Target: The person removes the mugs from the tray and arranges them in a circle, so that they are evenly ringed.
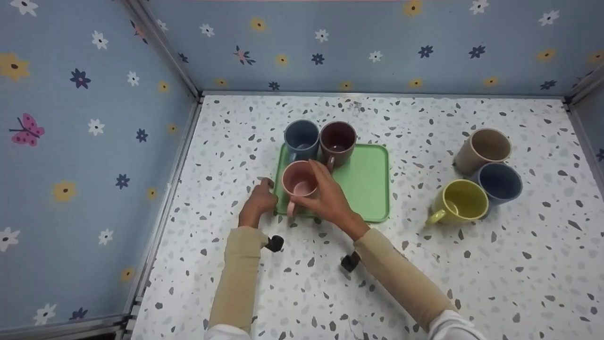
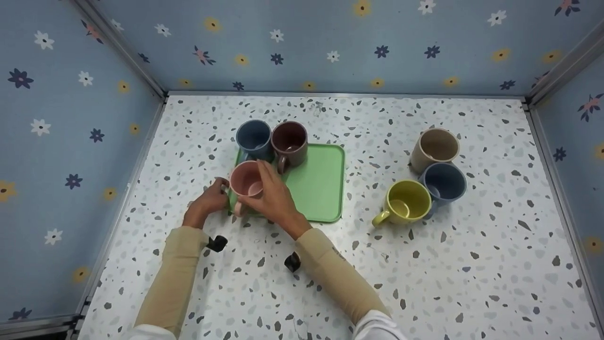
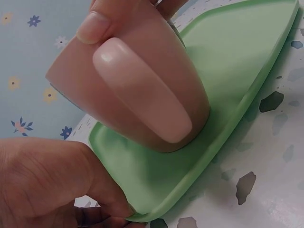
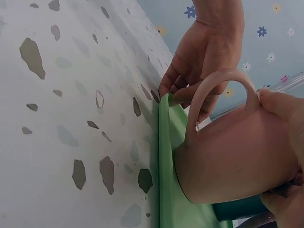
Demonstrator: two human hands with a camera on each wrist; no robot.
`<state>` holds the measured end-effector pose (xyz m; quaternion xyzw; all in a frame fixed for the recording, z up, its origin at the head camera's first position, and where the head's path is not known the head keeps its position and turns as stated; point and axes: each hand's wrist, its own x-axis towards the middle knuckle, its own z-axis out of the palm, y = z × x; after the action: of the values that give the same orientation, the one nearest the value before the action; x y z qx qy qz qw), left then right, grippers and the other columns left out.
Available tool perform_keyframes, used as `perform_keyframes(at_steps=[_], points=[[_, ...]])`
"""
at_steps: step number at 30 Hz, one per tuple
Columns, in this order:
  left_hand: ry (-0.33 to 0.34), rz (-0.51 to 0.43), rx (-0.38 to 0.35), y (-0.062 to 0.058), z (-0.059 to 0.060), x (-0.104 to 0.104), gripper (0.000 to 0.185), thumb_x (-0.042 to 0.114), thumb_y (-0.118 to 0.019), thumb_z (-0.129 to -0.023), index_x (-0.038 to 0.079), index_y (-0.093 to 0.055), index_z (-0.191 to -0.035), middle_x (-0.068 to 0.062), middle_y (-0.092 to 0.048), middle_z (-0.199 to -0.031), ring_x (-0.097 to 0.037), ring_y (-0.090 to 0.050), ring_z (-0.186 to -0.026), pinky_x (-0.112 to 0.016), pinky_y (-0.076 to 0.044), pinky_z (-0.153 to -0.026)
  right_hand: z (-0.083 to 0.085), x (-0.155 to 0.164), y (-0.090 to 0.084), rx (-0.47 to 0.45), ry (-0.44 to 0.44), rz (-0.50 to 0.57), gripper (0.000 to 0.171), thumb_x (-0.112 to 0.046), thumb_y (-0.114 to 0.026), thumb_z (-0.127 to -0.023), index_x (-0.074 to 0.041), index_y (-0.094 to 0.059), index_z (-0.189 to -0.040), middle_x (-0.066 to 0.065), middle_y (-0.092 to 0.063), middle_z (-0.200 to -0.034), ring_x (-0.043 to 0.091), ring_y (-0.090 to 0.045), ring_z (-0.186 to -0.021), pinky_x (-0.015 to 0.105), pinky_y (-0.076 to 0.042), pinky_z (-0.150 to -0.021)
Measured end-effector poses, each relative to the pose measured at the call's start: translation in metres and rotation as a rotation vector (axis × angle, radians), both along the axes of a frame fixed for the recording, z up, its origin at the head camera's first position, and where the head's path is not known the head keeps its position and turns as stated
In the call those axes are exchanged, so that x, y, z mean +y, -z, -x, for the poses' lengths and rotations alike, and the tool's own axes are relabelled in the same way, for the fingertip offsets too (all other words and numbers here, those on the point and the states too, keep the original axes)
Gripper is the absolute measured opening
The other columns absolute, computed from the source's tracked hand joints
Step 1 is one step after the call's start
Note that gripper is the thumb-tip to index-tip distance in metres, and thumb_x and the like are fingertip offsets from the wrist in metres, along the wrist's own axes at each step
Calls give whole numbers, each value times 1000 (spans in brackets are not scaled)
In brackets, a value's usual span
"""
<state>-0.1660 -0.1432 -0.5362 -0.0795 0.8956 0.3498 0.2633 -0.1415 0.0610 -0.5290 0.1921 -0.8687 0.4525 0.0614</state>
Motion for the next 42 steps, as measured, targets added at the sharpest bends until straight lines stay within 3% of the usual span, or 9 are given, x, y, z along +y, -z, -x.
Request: perform_keyframes(at_steps=[7, 14, 21, 28, 35, 42], points=[[-9, 3, -23, 1, 0, 1, 51, 8, -44, -82, 7, -38, -133, -18, -49, -128, -29, -48, -110, -44, -40, -94, -9, 3, -2, 25, 34, -9, 97, -49, -78, -73, -7, -33, -148, 11, -36, -151, 23, -38, -137, 35, -33, -110], [23, 7, 32, 4, 0, -1, 47, 4, -42, -81, 2, -40, -128, -23, -51, -119, -31, -48, -103, -43, -40, -90, -17, 4, -11, 79, 34, 47, 93, -47, -78, -74, -6, -37, -146, 11, -39, -149, 21, -40, -136, 35, -37, -107], [12, 5, 28, 3, -1, -1, 46, 5, -44, -81, 2, -40, -127, -23, -52, -121, -31, -49, -106, -44, -40, -93, -22, 10, -21, 95, 43, 69, 92, -46, -78, -74, -7, -37, -146, 9, -40, -149, 18, -39, -137, 33, -36, -108], [3, -5, 33, 1, -1, -1, 47, 3, -43, -79, 1, -40, -127, -24, -51, -121, -32, -48, -106, -44, -40, -94, -26, 19, -26, 88, 77, 80, 94, -48, -79, -72, -11, -35, -148, 8, -39, -150, 19, -37, -138, 35, -35, -109], [4, -2, 39, 1, 0, -1, 49, 2, -41, -78, 1, -40, -127, -24, -50, -116, -31, -48, -100, -44, -40, -90, -26, 32, -29, 131, 130, 84, 95, -47, -79, -72, -4, -37, -146, 19, -41, -146, 24, -40, -136, 38, -36, -108], [17, -11, 7, 0, 0, -1, 49, 2, -38, -80, 3, -37, -129, -23, -48, -120, -29, -44, -98, -41, -38, -86, -24, 47, -31, 147, 188, 123, 93, -44, -81, -71, -4, -40, -144, 15, -44, -145, 20, -44, -133, 34, -37, -107]])
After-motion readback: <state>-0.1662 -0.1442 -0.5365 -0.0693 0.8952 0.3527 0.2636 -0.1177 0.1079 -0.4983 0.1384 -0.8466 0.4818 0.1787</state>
